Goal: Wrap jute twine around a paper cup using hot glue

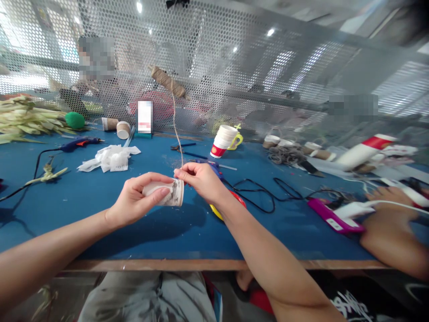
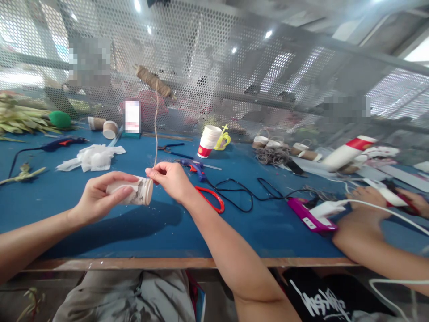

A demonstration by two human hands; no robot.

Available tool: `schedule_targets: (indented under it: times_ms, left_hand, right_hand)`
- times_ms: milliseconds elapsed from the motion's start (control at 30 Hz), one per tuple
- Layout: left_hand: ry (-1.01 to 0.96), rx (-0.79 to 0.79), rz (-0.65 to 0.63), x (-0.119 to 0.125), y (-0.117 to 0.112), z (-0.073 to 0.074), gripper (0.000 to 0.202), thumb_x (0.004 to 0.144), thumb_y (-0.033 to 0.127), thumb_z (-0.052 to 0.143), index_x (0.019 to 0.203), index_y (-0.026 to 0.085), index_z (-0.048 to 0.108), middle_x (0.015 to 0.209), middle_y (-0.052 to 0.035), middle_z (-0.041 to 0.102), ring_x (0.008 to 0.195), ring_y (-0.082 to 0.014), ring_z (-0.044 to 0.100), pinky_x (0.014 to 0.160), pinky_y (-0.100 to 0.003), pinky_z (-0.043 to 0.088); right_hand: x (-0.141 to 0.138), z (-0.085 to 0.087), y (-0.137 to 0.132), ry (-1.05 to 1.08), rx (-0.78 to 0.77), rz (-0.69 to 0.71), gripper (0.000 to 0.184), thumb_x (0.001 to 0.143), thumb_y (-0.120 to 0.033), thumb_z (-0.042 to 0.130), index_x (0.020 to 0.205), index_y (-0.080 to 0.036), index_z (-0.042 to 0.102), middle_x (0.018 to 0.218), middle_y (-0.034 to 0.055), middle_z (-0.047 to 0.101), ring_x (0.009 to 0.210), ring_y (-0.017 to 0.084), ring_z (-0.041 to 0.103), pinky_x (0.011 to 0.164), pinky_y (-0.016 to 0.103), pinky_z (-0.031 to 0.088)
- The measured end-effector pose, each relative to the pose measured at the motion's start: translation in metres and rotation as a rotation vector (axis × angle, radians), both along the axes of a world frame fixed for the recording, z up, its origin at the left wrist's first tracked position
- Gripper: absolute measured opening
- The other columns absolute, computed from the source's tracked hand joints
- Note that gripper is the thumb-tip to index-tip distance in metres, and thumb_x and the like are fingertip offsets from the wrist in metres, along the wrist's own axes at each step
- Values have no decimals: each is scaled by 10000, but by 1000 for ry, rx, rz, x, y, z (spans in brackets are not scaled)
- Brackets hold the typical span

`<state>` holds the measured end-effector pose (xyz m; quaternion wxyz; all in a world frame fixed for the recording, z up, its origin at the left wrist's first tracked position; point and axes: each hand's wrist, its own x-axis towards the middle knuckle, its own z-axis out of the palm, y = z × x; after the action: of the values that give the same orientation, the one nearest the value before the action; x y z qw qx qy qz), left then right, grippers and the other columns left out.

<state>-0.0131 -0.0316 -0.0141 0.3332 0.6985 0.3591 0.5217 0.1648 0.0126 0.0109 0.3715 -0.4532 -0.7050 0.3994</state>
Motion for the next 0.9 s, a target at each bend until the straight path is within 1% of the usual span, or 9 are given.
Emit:
schedule_targets:
  times_ms: [233, 333, 600, 767, 833, 900]
  left_hand:
    - [-108, -112, -7, 3, 1, 1, 223, 726, 328, 639, 849, 145, 673, 836, -62, 703, 622, -113, 608, 547, -174, 486]
    - [-153, -154, -9, 4, 2, 1, 226, 712, 336, 652, 835, 148, 668, 816, -54, 701, 616, -113, 610, 543, -173, 488]
    - [-190, -187, -12, 5, 2, 2, 227, 692, 333, 668, 821, 146, 668, 783, -43, 695, 569, -97, 593, 522, -173, 485]
    - [-245, -245, -23, 6, 2, 3, 228, 668, 338, 684, 794, 148, 669, 777, -44, 692, 568, -106, 594, 519, -189, 485]
    - [-281, -291, -46, 6, 3, 2, 237, 669, 342, 685, 807, 150, 665, 779, -38, 686, 568, -101, 590, 523, -190, 480]
    - [-313, -344, -69, 6, 6, 0, 262, 676, 350, 680, 838, 145, 659, 749, -33, 674, 554, -97, 579, 521, -193, 473]
  right_hand:
    - [-2, 0, -1, 9, -41, 4, 327, 672, -464, 620, 595, -156, 540, 540, -37, 490, 503, 84, 400, 529, 245, 322]
    - [-3, -1, -1, 26, -53, 15, 322, 670, -453, 628, 585, -156, 535, 532, -42, 479, 500, 81, 392, 524, 243, 311]
    - [-4, -3, 0, 60, -95, 29, 328, 653, -458, 641, 576, -156, 541, 509, -51, 469, 487, 79, 396, 516, 242, 314]
    - [-4, -6, 2, 63, -103, 32, 323, 665, -458, 636, 599, -153, 556, 521, -43, 491, 487, 79, 417, 513, 236, 324]
    - [-3, -9, 4, 36, -96, 31, 329, 685, -464, 620, 604, -151, 560, 530, -35, 505, 488, 80, 431, 515, 236, 336]
    - [-2, -12, 8, -18, -82, 18, 323, 722, -464, 588, 654, -149, 572, 554, -18, 535, 508, 92, 469, 537, 244, 367]
